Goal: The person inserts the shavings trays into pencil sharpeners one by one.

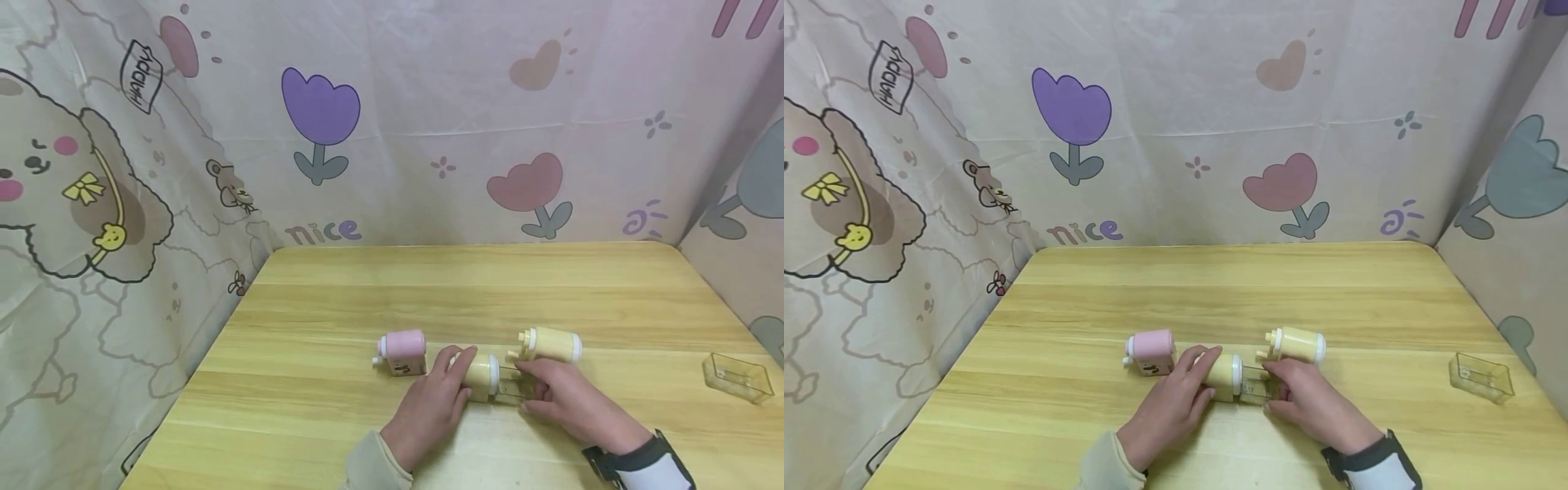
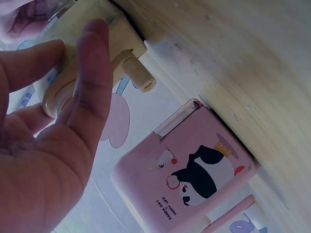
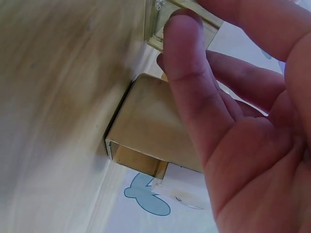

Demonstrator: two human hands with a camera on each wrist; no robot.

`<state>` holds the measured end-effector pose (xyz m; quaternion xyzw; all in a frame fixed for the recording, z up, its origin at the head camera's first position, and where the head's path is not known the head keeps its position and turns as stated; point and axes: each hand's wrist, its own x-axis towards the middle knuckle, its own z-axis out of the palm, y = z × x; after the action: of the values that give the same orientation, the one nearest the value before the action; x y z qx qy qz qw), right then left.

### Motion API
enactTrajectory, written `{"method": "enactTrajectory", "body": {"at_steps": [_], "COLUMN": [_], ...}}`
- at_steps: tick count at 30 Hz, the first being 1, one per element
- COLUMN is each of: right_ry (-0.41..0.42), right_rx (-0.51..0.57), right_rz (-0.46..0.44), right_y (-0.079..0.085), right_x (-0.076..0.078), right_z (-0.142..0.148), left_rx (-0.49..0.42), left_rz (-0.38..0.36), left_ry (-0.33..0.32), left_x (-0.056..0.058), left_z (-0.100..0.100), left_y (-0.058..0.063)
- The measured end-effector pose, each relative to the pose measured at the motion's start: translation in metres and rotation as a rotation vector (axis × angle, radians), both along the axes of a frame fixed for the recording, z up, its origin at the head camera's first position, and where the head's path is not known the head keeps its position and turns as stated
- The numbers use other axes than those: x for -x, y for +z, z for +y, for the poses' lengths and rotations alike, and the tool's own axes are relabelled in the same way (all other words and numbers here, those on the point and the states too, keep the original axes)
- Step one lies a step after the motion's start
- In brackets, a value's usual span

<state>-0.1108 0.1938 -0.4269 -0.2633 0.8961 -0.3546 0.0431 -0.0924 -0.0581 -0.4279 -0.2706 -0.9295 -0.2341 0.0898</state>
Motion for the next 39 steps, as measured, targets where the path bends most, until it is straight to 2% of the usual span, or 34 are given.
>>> {"method": "enactTrajectory", "body": {"at_steps": [10, 20, 39], "right_ry": [-0.001, 0.037, -0.034], "right_rx": [-0.001, -0.003, -0.025], "right_rz": [0.053, 0.085, 0.029], "right_y": [-0.0004, -0.0002, 0.0016], "right_x": [-0.0005, -0.0013, -0.0014], "right_z": [0.0012, 0.0011, -0.0012], "left_rx": [0.002, 0.002, 0.001], "left_rz": [0.041, 0.052, 0.058], "left_ry": [-0.002, -0.008, -0.005], "left_x": [-0.0003, -0.0004, -0.0004], "left_z": [0.0005, 0.0002, -0.0002], "left_y": [-0.0012, -0.0011, -0.0011]}}
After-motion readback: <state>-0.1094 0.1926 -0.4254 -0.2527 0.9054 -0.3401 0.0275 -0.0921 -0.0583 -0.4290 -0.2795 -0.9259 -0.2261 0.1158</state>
